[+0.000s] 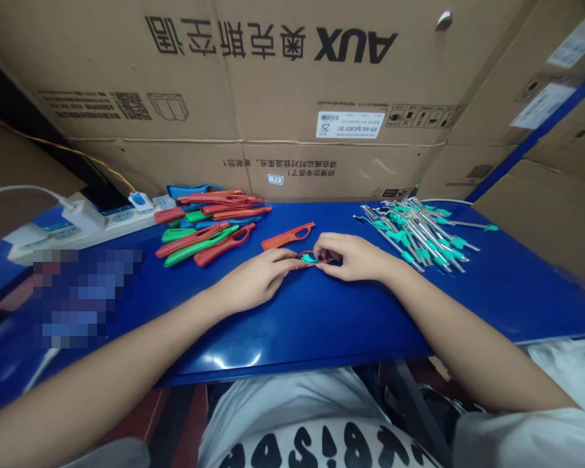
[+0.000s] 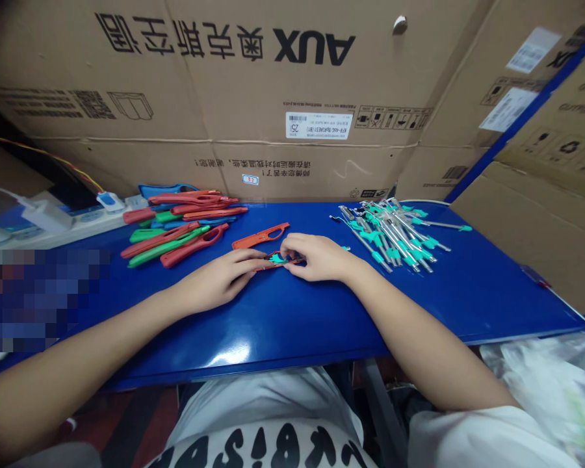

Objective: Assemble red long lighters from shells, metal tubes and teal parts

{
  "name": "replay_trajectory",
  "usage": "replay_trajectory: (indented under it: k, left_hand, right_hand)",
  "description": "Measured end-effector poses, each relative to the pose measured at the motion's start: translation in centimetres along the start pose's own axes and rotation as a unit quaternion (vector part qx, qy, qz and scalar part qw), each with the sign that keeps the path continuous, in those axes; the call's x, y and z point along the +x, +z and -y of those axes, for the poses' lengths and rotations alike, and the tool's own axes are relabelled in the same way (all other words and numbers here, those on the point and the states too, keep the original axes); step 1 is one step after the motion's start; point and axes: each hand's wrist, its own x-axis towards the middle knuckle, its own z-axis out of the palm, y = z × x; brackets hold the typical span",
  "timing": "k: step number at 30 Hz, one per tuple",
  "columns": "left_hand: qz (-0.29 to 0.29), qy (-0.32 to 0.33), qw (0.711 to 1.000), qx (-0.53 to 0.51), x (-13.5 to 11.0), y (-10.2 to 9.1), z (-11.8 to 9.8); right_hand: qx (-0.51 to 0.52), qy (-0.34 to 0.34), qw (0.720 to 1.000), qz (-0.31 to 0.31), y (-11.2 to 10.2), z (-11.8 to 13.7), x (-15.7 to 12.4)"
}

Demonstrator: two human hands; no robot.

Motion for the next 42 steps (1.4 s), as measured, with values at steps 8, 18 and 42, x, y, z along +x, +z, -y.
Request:
replay_trajectory:
  k: [8, 18, 42]
  left_hand:
    - [0.013, -0.007, 1.000, 0.016, 0.0, 0.0, 0.0]
    - [0.013, -0.016, 1.000, 0.017, 0.2, 0.3, 0.0]
    - [-0.003, -0.010, 1.000, 0.013, 0.3, 0.7, -0.3]
  right_hand:
    - [-0.045, 0.034, 0.998, 0.025, -0.7, -0.4, -0.1]
    - [-0.032, 0.042, 0.998, 0.031, -0.8, -0.2, -0.1]
    - [-0.028, 0.036, 0.998, 0.039, -1.2, -0.5, -0.3]
